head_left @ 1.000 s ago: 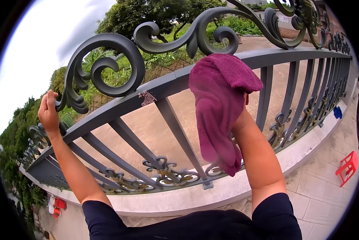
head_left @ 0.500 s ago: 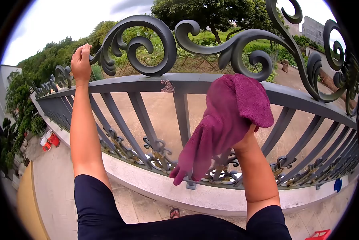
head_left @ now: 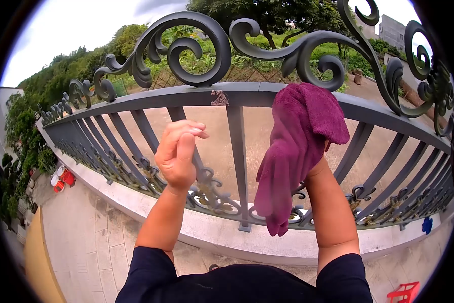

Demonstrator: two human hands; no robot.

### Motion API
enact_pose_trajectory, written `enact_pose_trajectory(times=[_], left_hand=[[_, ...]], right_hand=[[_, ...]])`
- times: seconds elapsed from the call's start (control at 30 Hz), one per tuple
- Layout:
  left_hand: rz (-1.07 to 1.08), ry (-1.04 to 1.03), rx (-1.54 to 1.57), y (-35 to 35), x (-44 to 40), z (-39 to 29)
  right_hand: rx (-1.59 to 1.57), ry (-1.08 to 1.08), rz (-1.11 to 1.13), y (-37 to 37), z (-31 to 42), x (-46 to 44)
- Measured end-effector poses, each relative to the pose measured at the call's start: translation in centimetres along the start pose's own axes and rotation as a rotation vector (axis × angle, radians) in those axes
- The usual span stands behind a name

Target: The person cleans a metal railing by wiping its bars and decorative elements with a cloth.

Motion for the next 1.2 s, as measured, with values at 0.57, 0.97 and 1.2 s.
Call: enact_pose_trajectory(times=[0.57, 0.97, 1.2], left_hand=[[0.000, 0.651, 1.578, -17.9, -0.3, 4.1], [-0.155, 0.808, 1.575, -18.8, 0.8, 6.9], [-0.118, 0.623, 1.567, -17.5, -0.7, 4.7]], right_hand=[[0.126, -0.078, -0.098, 0.6, -0.3, -0.4], [0.293, -0.044, -0.125, 1.4, -1.2, 0.2], [0.158, -0.117, -0.152, 1.1, -0.7, 0.1]])
Point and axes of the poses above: each hand's wrist, its own x-axis away from the middle knuckle, its own y-axis out of the back of the hand, z = x × y, the point moved 8 cm from there along -x, towards the middle knuckle, and after that the axes turned 1 degree about x, right-handed, at the moved point
